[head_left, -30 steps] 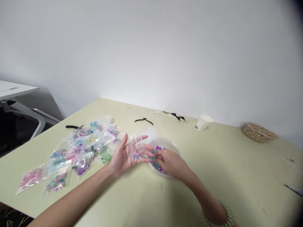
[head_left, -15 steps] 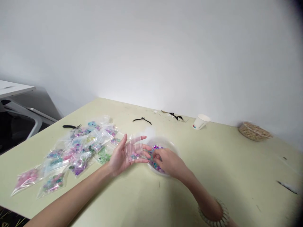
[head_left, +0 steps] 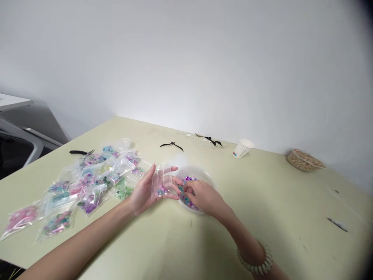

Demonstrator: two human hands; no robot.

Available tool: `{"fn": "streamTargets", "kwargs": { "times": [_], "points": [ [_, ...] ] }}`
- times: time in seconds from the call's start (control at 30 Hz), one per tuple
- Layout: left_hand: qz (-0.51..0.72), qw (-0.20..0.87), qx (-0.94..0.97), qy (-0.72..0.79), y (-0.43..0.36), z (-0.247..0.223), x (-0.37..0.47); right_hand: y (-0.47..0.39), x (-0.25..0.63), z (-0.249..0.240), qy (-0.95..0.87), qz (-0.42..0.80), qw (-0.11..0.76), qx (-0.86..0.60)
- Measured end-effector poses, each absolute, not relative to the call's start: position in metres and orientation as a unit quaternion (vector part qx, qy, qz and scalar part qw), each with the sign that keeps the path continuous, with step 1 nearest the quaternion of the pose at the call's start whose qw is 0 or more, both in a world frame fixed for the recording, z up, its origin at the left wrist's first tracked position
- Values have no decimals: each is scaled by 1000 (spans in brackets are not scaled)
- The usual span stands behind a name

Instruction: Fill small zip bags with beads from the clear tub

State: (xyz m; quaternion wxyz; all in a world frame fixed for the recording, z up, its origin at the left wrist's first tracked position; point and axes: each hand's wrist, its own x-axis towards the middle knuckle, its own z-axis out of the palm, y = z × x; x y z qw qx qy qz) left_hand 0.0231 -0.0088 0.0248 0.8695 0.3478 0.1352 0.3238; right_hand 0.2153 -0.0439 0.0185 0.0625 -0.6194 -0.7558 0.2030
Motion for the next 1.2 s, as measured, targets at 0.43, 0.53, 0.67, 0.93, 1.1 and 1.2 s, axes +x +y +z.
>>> {"fn": "streamTargets", "kwargs": {
  "times": [0.43, 0.53, 0.67, 0.93, 1.1, 1.2],
  "points": [
    [327, 860, 366, 142, -7, 20, 23, -45, 213, 26, -755, 206, 55, -620],
    [328, 860, 363, 148, -7, 19, 23, -45, 214, 24, -756, 197, 59, -621],
    [328, 861, 359, 148, -7, 20, 23, -45, 214, 24, -757, 197, 58, -620],
    [328, 861, 359, 147, -8, 23, 24, -45, 213, 26, -753, 206, 56, -622],
    [329, 861, 360, 144, -9, 23, 24, -45, 213, 25, -755, 202, 54, -621],
    [326, 862, 361, 146, -9, 23, 24, -44, 213, 25, -755, 203, 51, -622]
  ]
}}
